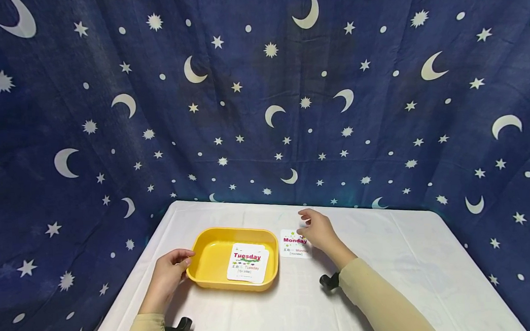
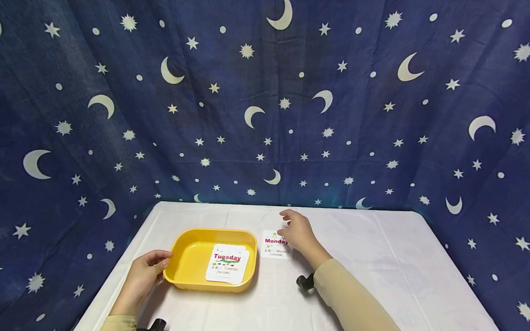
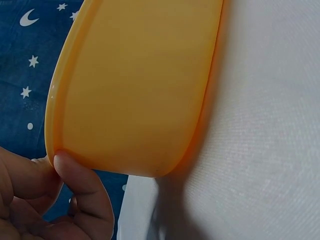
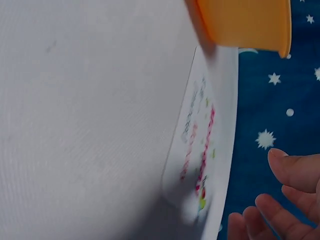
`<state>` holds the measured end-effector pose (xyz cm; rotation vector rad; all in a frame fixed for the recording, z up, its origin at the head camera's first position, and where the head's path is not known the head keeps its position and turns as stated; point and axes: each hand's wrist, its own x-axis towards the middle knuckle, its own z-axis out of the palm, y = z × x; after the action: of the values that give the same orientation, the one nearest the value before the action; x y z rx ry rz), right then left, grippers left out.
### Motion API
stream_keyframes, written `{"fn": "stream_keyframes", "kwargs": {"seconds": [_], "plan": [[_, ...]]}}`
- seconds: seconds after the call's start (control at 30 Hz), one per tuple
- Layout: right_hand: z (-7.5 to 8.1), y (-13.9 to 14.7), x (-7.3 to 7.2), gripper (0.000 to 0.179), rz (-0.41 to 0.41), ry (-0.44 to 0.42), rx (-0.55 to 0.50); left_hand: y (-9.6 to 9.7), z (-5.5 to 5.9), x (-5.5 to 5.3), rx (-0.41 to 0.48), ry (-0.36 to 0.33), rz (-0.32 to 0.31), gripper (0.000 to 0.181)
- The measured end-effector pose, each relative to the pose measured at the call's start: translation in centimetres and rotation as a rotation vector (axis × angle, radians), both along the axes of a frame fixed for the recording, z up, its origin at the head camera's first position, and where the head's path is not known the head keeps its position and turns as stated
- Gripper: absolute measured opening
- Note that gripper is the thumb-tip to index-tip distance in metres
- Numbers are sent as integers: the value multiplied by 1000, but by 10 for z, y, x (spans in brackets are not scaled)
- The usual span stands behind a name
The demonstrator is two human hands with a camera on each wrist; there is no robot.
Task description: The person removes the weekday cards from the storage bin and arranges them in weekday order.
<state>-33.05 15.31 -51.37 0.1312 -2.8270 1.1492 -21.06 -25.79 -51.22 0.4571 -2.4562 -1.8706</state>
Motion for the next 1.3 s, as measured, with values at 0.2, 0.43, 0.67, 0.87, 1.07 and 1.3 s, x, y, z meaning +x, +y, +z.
{"fn": "stream_keyframes", "kwargs": {"seconds": [0.2, 0.43, 0.67, 0.87, 1.07, 1.3], "plan": [[10, -11, 6, 63, 0, -10, 29, 0, -1, 0, 5, 6, 2, 22], [20, -23, 14, 69, 10, 0, 42, -1, -2, 0, 26, 10, -1, 23], [27, -34, 20, 73, 33, 8, 42, -1, -2, 0, 25, 12, -8, 24], [31, -42, 25, 77, 52, 20, 20, -1, -3, 0, 30, 5, -3, 24], [35, -50, 30, 80, 73, 27, 46, -1, -2, 1, 27, 17, 3, 23], [37, -60, 39, 83, 116, 89, 181, 0, -2, 1, 24, 18, 5, 23]]}}
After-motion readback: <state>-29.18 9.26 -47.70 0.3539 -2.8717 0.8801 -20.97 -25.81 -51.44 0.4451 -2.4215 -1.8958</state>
